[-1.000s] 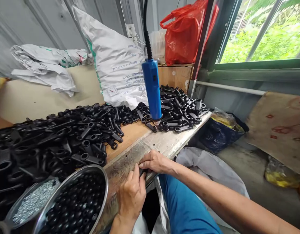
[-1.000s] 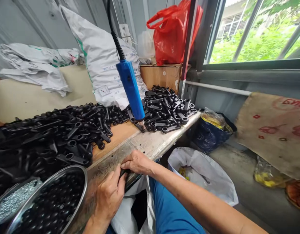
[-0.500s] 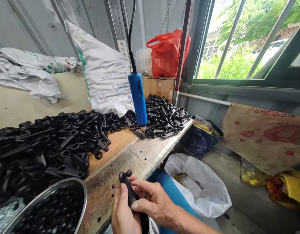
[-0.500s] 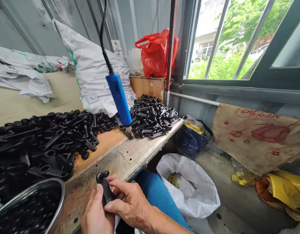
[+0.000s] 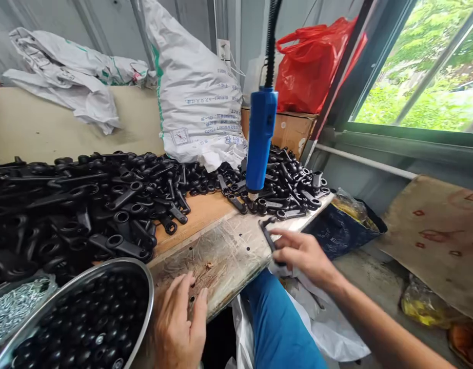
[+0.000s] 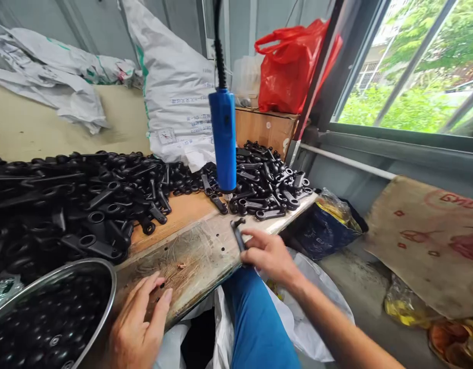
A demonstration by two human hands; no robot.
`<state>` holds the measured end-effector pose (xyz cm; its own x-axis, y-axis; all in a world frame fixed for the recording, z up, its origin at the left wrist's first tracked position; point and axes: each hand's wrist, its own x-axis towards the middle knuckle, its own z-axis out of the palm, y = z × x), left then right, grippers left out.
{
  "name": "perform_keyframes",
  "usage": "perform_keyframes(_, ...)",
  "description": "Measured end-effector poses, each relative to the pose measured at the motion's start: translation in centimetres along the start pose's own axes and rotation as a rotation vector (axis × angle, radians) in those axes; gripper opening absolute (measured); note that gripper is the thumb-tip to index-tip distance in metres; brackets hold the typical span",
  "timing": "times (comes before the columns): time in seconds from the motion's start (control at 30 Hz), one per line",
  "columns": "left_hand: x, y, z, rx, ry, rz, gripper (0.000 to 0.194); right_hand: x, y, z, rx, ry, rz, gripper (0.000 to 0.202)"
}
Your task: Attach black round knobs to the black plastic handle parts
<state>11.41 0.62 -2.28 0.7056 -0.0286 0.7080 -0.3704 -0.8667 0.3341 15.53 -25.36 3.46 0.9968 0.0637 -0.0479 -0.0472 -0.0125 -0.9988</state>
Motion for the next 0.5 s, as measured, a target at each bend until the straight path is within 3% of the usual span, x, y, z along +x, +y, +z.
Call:
perform_keyframes(0.17,0.4,0.5,0.9,0.059,0.047,0.072,0.032,8.1,-6.3,-4.5,-0.22,0.405,-0.195,0.036)
perform_keyframes(0.3,0.2,0.3,0.7,0.083,0.056,0.071,0.032,14.2,-12.6,-5.4,-0.25,0.598,-0.334,0.058)
perform_keyframes(0.4,-0.9,0.3,1.0,0.105,0.077,0.119,0.029,12.9,-13.8,-3.3,-0.217,0.738,-0.5,0.052)
perform_keyframes(0.43,-1.2,0.4,1.5,0.097,0.09,0.126,0.027,11.2,-13.0,-2.4,-0.203,0.744,-0.534,0.043)
perform_keyframes(0.5,-1.6,0.4,3.2,0.051,0.247,0.023,0.02,7.4,-9.5,-0.5,-0.327,0.757,-0.526,0.026)
